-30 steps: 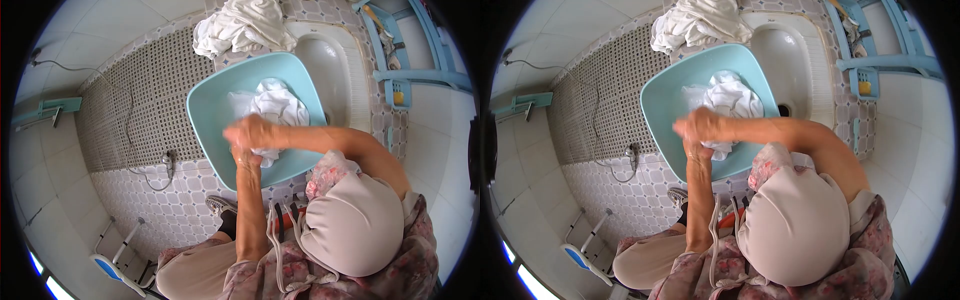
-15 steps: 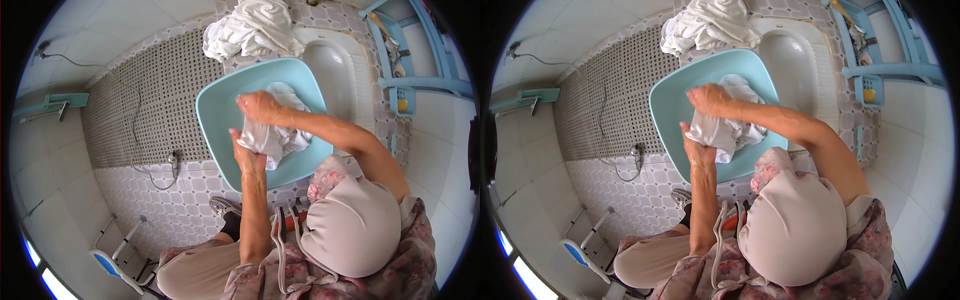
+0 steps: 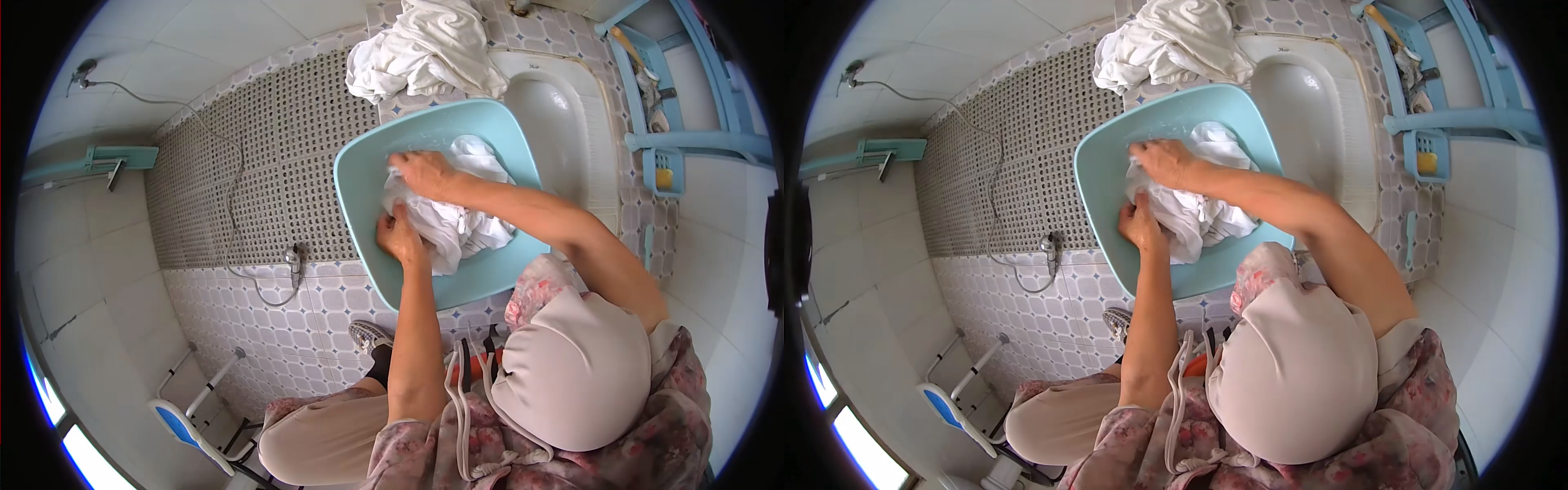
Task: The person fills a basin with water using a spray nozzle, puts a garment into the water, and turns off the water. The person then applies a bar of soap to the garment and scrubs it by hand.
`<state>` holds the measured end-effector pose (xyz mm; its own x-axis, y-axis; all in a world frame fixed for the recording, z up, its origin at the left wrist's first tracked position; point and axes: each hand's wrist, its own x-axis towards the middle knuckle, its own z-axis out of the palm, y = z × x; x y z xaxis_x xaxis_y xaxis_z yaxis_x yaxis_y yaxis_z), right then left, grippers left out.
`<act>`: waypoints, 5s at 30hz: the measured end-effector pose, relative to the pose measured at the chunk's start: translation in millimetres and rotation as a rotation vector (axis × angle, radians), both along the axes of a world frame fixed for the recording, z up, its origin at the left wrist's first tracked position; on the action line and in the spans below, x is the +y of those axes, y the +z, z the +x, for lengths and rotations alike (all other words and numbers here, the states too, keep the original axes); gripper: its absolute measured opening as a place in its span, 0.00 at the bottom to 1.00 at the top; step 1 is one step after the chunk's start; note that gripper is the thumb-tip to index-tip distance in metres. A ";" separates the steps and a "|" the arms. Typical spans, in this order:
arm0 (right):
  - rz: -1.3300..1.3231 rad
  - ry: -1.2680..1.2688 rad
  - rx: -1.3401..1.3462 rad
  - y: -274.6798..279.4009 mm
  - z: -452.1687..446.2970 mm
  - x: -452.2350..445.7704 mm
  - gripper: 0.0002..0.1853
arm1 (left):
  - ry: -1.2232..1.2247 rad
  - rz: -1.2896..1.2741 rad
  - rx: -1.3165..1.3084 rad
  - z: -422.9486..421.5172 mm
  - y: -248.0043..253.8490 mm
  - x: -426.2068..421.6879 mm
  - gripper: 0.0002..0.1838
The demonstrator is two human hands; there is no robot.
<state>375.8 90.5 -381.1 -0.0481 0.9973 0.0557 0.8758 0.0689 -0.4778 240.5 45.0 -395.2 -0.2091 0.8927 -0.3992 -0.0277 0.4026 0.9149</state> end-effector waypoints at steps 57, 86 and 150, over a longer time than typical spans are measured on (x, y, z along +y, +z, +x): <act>-0.324 -0.083 0.672 28.0 70.0 -6.1 0.19 | -0.039 -0.274 -0.716 -31.5 48.6 -14.5 0.25; -0.639 -0.021 1.113 56.7 85.2 -19.8 0.23 | 0.135 -0.316 -0.823 -21.3 33.7 -11.9 0.24; -0.019 0.011 -0.131 -9.2 5.9 -7.6 0.13 | -0.164 0.118 0.528 27.6 17.6 2.7 0.28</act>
